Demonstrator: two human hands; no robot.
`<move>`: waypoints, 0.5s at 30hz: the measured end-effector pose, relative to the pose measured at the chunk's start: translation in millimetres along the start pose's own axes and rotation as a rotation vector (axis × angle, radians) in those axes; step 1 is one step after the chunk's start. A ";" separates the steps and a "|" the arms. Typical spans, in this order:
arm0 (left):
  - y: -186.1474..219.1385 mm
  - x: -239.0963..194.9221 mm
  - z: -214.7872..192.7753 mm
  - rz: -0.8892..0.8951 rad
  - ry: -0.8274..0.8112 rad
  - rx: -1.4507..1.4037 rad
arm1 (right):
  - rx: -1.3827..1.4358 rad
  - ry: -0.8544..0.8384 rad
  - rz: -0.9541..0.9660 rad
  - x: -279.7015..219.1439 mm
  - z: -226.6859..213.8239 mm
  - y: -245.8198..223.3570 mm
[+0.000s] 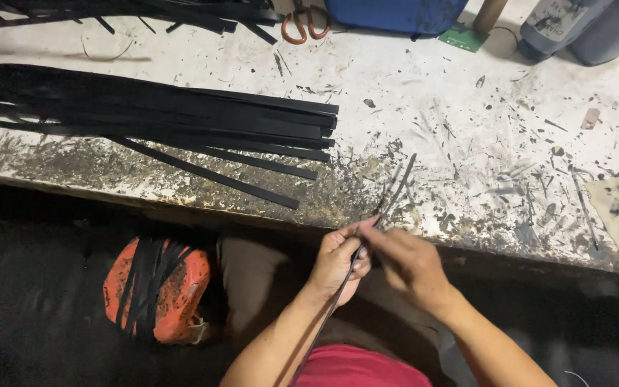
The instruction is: The person is applying edge finish to multiple thin black leather strips by pulling them through an applicator.
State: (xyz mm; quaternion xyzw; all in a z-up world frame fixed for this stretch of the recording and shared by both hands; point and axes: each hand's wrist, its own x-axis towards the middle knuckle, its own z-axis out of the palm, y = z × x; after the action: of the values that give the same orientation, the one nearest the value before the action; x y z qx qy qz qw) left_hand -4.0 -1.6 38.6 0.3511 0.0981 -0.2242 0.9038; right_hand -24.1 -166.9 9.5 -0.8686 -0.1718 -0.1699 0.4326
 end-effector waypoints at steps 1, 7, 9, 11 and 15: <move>6.4 -5.1 6.4 0.012 0.022 0.031 | 0.023 -0.033 -0.052 -11.4 10.7 -5.0; -8.3 11.2 -6.7 0.013 0.008 -0.003 | -0.050 0.046 -0.131 -11.0 14.9 36.2; 8.1 -2.4 9.4 0.032 0.009 0.018 | -0.015 -0.014 -0.140 -5.1 4.3 6.5; 6.7 -1.8 7.7 0.058 0.009 0.038 | 0.020 -0.077 -0.156 8.3 -8.5 -9.5; -4.5 13.1 1.6 0.052 -0.061 0.004 | 0.031 0.141 -0.074 45.3 -29.1 -29.6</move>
State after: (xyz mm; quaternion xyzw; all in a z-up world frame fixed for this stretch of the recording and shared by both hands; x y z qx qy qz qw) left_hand 5.4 -10.1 32.8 0.3484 0.0607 -0.2117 0.9111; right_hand -1.6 -166.9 66.6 -0.8406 -0.1757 -0.2438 0.4506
